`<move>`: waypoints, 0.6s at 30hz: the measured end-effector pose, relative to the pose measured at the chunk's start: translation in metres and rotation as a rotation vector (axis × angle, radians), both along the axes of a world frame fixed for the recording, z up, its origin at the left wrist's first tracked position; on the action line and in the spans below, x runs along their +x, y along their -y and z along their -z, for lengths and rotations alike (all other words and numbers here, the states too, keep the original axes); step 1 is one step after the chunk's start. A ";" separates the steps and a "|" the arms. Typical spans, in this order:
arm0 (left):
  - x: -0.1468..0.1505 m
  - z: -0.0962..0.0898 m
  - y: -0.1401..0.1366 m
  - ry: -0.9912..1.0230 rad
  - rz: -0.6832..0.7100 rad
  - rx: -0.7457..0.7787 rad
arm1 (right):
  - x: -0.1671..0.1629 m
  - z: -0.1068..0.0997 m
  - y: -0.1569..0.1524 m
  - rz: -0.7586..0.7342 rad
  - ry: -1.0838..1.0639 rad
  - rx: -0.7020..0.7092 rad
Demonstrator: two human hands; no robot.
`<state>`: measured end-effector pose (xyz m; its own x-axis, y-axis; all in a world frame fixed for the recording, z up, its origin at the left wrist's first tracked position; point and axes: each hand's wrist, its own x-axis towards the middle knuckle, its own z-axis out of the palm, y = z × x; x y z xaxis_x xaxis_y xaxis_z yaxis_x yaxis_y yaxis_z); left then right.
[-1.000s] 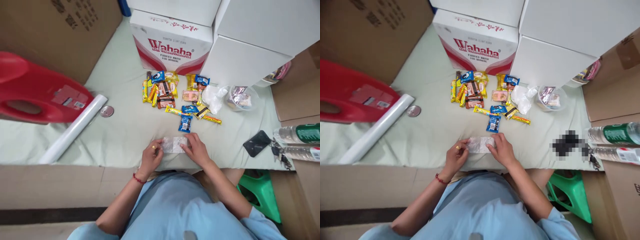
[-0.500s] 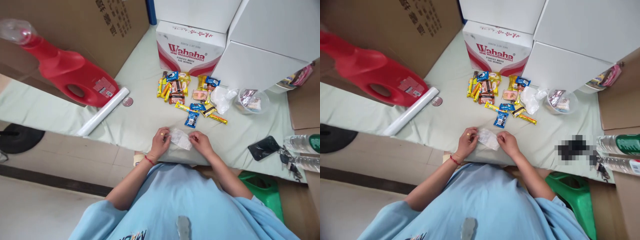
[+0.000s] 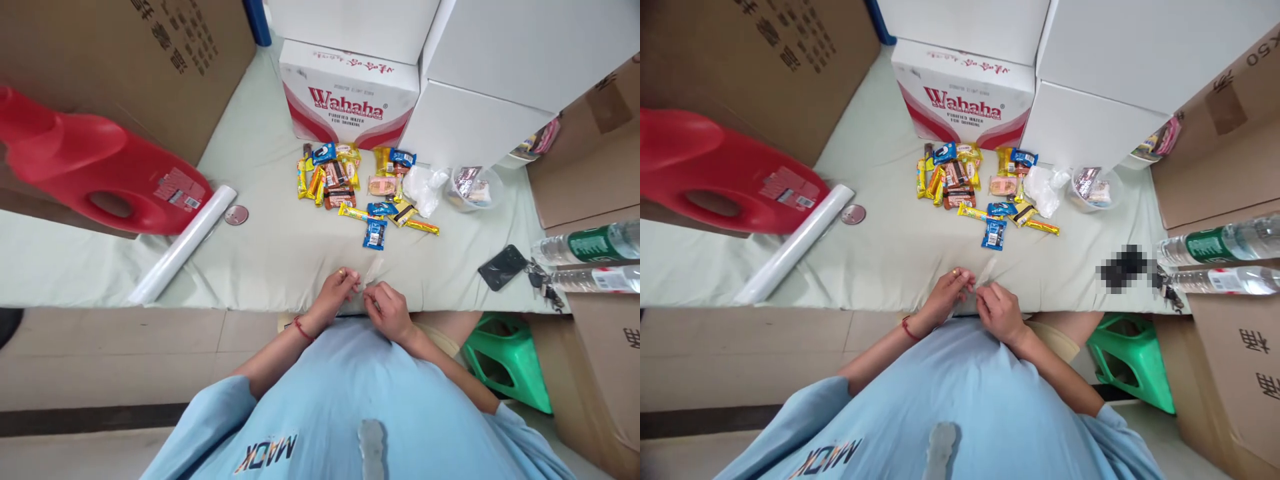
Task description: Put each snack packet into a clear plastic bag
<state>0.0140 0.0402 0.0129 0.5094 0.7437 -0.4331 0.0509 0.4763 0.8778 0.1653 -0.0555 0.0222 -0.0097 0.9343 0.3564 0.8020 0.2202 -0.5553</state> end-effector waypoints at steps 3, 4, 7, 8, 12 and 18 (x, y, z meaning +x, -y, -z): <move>0.004 0.002 0.000 0.028 -0.020 -0.018 | 0.000 0.000 -0.005 -0.079 0.074 -0.010; 0.003 0.003 0.001 0.031 -0.030 -0.021 | 0.001 0.000 -0.006 -0.096 0.078 -0.016; -0.002 0.007 0.007 0.031 -0.065 -0.031 | 0.005 0.002 -0.003 -0.109 0.033 -0.043; -0.004 0.008 0.008 0.030 -0.076 -0.036 | 0.006 0.003 -0.002 -0.112 0.016 -0.056; -0.006 0.009 0.013 0.036 -0.107 -0.047 | 0.005 0.007 0.002 -0.153 0.009 -0.102; -0.008 0.012 0.015 0.030 -0.132 -0.008 | -0.003 0.007 0.003 -0.167 -0.159 -0.165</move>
